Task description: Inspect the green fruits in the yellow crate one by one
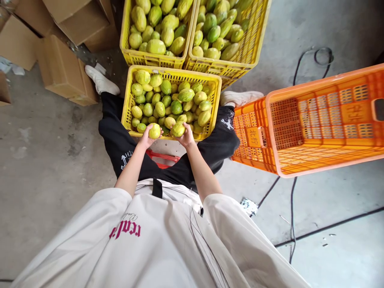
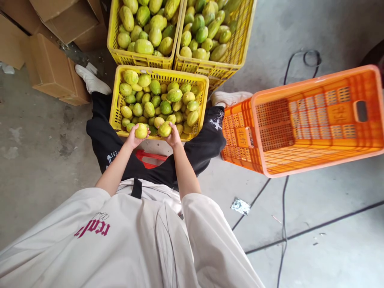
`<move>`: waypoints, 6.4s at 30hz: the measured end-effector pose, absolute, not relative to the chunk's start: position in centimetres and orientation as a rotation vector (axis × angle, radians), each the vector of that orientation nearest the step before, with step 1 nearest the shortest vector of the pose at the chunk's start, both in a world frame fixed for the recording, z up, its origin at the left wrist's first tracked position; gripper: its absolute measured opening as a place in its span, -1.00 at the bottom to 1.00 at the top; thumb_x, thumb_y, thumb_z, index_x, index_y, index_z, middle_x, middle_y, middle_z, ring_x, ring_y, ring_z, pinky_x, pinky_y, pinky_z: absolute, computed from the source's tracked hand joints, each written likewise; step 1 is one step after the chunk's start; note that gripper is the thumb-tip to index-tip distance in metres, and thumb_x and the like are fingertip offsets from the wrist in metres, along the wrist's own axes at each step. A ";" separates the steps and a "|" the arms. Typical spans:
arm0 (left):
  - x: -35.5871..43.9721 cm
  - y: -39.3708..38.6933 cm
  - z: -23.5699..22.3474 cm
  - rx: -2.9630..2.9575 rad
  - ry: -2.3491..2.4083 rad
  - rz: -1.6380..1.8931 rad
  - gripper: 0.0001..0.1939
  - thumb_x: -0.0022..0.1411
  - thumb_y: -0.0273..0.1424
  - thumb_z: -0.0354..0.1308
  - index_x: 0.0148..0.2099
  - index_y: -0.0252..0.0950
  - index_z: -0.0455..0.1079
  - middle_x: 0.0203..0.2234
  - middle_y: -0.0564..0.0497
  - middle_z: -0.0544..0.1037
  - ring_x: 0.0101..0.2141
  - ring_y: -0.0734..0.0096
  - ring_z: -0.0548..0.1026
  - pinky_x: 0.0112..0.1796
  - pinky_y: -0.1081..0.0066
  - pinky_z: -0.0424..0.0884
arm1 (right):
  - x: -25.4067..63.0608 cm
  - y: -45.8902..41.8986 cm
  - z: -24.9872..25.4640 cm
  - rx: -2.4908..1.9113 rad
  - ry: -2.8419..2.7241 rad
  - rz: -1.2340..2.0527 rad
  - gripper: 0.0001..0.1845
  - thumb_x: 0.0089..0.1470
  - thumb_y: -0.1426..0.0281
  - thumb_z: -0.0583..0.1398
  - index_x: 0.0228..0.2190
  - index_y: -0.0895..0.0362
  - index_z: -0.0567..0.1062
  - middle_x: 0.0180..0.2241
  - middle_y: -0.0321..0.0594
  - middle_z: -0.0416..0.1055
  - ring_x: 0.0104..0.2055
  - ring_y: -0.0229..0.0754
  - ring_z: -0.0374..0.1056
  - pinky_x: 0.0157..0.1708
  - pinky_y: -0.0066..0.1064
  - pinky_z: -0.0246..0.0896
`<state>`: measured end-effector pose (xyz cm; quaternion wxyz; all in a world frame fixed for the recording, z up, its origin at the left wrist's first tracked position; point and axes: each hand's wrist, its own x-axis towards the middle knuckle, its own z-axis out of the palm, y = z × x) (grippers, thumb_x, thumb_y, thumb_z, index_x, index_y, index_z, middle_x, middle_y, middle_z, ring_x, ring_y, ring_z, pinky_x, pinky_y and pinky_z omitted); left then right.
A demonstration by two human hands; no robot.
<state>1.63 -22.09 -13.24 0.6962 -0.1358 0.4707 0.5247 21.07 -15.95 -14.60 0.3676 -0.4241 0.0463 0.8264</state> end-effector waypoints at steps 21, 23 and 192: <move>1.3 -22.1 -13.0 -0.444 0.984 1.347 -0.62 0.44 -0.13 0.00 0.02 -0.29 0.47 -0.28 -0.11 0.63 -0.19 0.22 0.64 -0.16 0.31 0.59 | 21.8 -16.4 -14.6 -0.880 0.197 2.107 -0.66 0.10 0.12 0.18 -0.20 0.09 0.48 -0.27 -0.11 0.59 -0.04 0.07 0.55 -0.09 -0.03 0.55; 1.2 -22.1 -13.1 -0.442 1.006 1.348 -0.62 0.42 -0.11 0.04 -0.01 -0.29 0.47 -0.34 -0.08 0.61 -0.28 0.27 0.64 -0.24 0.37 0.58 | 21.7 -16.2 -14.7 -0.919 0.195 2.084 -0.67 0.15 0.11 0.18 -0.20 0.10 0.47 -0.31 -0.14 0.59 -0.10 0.00 0.56 -0.10 -0.10 0.56; 1.5 -22.5 -12.9 -0.306 0.908 1.188 -0.48 0.40 -0.13 -0.09 0.12 -0.36 0.48 -0.24 -0.18 0.66 -0.14 0.12 0.65 -0.05 0.17 0.57 | 21.5 -16.1 -14.8 -1.103 0.086 2.204 -0.60 0.20 0.00 0.17 -0.20 0.07 0.48 -0.35 -0.20 0.58 -0.22 -0.07 0.57 -0.23 -0.22 0.60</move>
